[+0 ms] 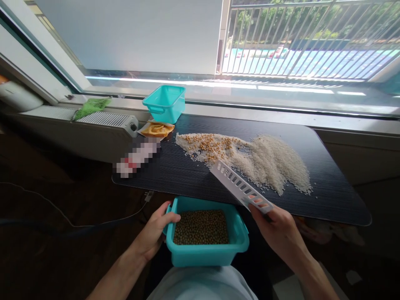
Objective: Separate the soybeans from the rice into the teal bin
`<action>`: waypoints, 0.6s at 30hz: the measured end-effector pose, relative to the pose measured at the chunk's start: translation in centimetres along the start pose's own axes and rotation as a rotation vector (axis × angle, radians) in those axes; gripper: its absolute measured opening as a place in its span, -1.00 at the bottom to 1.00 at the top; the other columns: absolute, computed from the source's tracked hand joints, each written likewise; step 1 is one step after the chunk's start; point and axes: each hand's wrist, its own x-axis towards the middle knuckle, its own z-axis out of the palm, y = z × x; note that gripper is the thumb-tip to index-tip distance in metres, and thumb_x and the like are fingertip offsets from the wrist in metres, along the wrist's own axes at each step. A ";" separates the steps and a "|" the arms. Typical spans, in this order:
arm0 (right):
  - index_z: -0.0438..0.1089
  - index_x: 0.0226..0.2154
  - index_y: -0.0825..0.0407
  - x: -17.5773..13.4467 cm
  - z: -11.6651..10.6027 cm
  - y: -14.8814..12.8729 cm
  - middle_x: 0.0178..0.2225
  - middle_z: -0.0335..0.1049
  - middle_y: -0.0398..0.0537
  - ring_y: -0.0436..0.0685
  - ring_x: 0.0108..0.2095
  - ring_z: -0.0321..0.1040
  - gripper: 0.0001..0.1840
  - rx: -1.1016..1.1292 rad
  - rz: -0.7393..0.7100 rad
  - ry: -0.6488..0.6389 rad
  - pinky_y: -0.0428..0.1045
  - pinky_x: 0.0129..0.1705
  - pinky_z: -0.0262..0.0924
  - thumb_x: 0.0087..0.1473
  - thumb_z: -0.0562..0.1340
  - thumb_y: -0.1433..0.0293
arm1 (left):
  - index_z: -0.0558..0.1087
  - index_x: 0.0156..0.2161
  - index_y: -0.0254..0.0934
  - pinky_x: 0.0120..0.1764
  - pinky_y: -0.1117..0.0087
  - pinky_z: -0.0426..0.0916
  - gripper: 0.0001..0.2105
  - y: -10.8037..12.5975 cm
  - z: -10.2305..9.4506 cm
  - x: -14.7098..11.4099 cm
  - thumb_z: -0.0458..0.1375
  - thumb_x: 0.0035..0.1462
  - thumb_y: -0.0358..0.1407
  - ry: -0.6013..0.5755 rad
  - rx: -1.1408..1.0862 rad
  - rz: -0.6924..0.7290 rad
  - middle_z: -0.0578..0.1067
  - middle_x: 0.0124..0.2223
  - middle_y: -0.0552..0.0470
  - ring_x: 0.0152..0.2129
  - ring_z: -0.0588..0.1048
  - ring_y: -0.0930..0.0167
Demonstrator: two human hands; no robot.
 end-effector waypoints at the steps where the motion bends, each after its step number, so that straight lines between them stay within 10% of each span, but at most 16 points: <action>1: 0.56 -0.23 -0.05 -0.1 -0.3 0.4 -0.23 0.62 -0.05 0.18 -0.28 0.59 -0.77 -0.021 0.012 0.038 -0.02 -0.22 0.48 0.16 0.17 0.39 | 0.35 -0.19 -0.23 -0.48 0.49 0.27 -0.63 0.0 0.0 0.0 0.31 -0.16 -0.34 0.000 0.009 -0.004 0.43 -0.44 0.16 -0.52 0.43 0.46; 10: 0.55 -0.30 -0.05 0.2 -2.6 3.4 -0.29 0.64 -0.04 0.24 -0.31 0.59 -0.82 -0.184 0.127 0.214 0.03 -0.26 0.47 0.10 0.21 0.32 | 0.40 -0.13 -0.19 -0.31 0.40 0.42 -0.55 -0.3 0.4 0.2 0.36 -0.21 -0.34 0.074 0.026 -0.059 0.52 -0.35 0.13 -0.38 0.54 0.34; 18: 0.58 -0.29 0.00 1.7 -2.4 2.6 -0.33 0.63 -0.07 0.21 -0.34 0.57 -0.77 -0.034 0.178 0.120 0.00 -0.29 0.45 0.12 0.20 0.33 | 0.39 -0.08 -0.19 -0.30 0.39 0.43 -0.50 -0.1 1.2 -0.1 0.36 -0.22 -0.35 0.072 0.010 -0.060 0.55 -0.30 0.10 -0.32 0.57 0.30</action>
